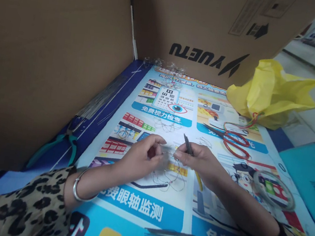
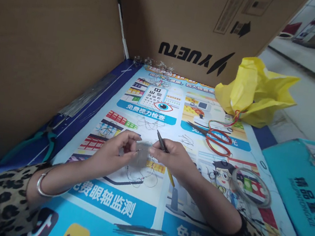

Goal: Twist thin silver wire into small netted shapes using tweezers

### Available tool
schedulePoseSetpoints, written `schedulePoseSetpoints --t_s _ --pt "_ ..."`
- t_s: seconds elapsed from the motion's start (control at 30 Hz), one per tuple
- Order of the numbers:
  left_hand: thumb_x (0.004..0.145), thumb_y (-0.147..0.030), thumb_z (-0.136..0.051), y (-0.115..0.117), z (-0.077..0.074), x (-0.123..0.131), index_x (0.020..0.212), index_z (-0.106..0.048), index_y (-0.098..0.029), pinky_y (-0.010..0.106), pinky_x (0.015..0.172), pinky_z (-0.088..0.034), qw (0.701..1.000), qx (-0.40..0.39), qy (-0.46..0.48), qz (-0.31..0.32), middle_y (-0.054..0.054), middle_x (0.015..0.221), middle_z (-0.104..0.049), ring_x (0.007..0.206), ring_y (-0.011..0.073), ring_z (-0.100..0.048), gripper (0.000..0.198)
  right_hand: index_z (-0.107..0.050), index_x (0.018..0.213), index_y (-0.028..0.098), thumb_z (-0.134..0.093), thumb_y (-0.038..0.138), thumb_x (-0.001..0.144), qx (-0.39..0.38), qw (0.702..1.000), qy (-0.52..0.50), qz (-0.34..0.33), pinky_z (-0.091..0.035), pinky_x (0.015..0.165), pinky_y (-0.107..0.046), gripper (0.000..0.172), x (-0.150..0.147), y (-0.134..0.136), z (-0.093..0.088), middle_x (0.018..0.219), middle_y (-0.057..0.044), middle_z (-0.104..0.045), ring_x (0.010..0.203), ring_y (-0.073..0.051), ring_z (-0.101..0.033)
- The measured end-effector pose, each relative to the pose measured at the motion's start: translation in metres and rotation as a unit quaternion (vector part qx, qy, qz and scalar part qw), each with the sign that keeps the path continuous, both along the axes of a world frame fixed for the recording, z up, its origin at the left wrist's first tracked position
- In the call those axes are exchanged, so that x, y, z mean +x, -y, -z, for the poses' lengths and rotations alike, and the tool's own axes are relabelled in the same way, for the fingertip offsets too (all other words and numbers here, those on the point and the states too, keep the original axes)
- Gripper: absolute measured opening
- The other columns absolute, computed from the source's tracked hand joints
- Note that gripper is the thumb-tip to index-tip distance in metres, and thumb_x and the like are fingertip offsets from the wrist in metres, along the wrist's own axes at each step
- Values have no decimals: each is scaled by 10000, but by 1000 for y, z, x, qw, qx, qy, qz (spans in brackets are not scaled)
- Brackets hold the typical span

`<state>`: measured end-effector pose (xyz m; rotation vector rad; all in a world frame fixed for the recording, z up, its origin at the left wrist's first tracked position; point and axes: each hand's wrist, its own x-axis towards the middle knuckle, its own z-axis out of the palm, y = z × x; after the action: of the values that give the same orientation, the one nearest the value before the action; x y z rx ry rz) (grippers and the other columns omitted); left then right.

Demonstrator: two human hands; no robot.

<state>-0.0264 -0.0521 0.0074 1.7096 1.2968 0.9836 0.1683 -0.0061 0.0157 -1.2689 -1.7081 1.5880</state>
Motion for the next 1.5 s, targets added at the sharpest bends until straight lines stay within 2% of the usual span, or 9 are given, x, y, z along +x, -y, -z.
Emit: schedulePoseSetpoints --t_s 0.2,0.47,0.63,0.77,0.87,1.0,1.23,1.37,1.5 --pt "789 -291 -578 -7 -5 5 871 -600 -174 224 543 -386 1000 13 -14 6 -30 625 -556 562 93 -482 145 -595 718 173 -641 427 706 9 1000 8 -22 -381 607 -255 258 0 0 -1 637 28 -535 619 -107 -473" --pt "826 -249 -526 -11 -16 3 719 -601 -155 212 578 -393 1000 -2 -5 25 -11 656 -590 626 102 -518 161 -646 841 187 -643 362 706 -10 998 -21 -56 -413 656 -274 221 4 0 -4 743 2 -608 698 -129 -531" --pt "832 -278 -523 -7 -26 0 726 -588 -157 190 544 -373 997 -40 47 45 -27 642 -551 586 80 -476 173 -654 975 198 -626 238 638 -63 994 -82 -34 -424 639 -275 341 5 -3 -7 819 -11 -653 686 -133 -557" --pt "822 -282 -538 -3 -27 4 715 -577 -152 181 524 -357 994 -66 65 56 -32 628 -526 558 68 -438 173 -615 1053 200 -602 155 592 -114 978 -156 -75 -423 654 -259 463 -1 -4 -4 949 -23 -656 774 -142 -576" --pt "818 -271 -543 -1 -26 6 709 -572 -149 179 524 -356 995 -62 63 51 -32 626 -527 559 66 -433 167 -611 1047 199 -570 104 579 -120 975 -153 -106 -380 552 -212 479 -5 -2 -2 824 9 -650 666 -104 -543" --pt "824 -254 -537 -2 -26 5 719 -583 -147 180 549 -375 997 -52 45 39 -27 642 -549 582 69 -460 157 -621 967 184 -582 123 605 -124 978 -146 -85 -372 533 -205 369 -7 -2 -2 779 15 -638 622 -87 -523" --pt "828 -208 -535 -1 -23 2 711 -583 -152 180 561 -380 995 74 -71 -11 -27 640 -589 596 75 -513 138 -601 905 166 -609 243 694 -122 981 -124 -82 -336 472 -201 225 -7 -3 -3 690 5 -620 506 -59 -453" --pt "821 -192 -540 -4 -18 -3 730 -581 -157 185 534 -362 974 156 -156 -41 -30 613 -589 554 75 -513 105 -593 906 167 -601 319 743 -94 989 -92 -64 -396 554 -232 222 -5 -1 -2 656 7 -593 580 -92 -499" --pt "836 -238 -523 -10 -13 -12 783 -598 -167 200 539 -368 948 214 -221 -84 -17 624 -612 547 88 -533 116 -574 928 166 -564 410 782 -47 997 -57 -26 -436 652 -275 285 0 2 -1 806 -34 -621 693 -123 -542"
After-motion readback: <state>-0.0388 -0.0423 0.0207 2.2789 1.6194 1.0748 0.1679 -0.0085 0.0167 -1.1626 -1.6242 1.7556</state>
